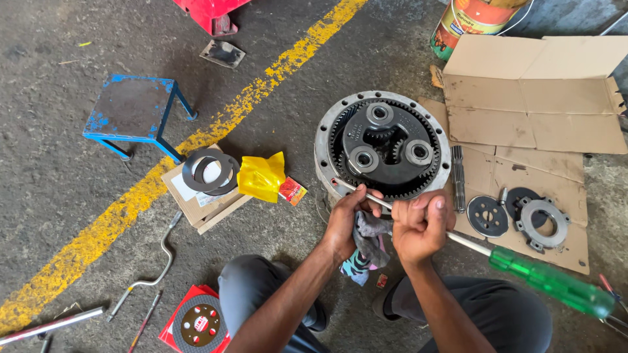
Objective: The person aligns and seats internal gears into a planetary gear housing by hand and using a screwdriver to position components, occasionally using a cloth to wipe the parts.
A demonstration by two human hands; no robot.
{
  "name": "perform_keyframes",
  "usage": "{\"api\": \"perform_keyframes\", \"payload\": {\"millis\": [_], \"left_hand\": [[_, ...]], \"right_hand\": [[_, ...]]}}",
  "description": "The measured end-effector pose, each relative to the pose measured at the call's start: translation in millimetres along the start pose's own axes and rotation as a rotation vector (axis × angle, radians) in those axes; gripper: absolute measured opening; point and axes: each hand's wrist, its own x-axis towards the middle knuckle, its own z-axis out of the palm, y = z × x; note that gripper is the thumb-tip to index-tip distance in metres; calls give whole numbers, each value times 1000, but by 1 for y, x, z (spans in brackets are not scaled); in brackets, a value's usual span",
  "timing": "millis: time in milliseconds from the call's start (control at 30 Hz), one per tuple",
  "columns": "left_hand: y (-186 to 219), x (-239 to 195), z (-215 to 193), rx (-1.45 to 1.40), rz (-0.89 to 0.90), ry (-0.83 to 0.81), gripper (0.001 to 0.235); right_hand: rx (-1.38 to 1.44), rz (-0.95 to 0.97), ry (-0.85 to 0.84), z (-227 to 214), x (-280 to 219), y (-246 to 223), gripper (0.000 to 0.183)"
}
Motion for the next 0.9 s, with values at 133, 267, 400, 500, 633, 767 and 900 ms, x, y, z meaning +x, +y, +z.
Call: {"api": "perform_keyframes", "payload": {"millis": [133, 267, 400, 500, 633, 767, 900], "left_hand": [[-1, 5, 8, -23, 5, 25, 42], [-1, 11, 15, -21, 37, 29, 44], [-2, 13, 20, -43, 23, 53, 47], [-7, 16, 26, -155, -11, 60, 47], [-13, 21, 31, -180, 25, 46, 49], [-10, 24, 32, -188, -28, 61, 46], [-7, 23, 31, -159, 4, 17, 44]], "right_hand": [[67, 55, 42, -11, 14, 2, 31], [121, 102, 49, -23, 29, 6, 33], [166, 155, 34, -32, 38, 8, 34], [149, 192, 20, -38, 46, 10, 35], [158, 253, 35, -48, 55, 14, 34], [212, 321, 54, -59, 69, 18, 34], [200, 363, 26, -58, 71, 17, 33]]}}
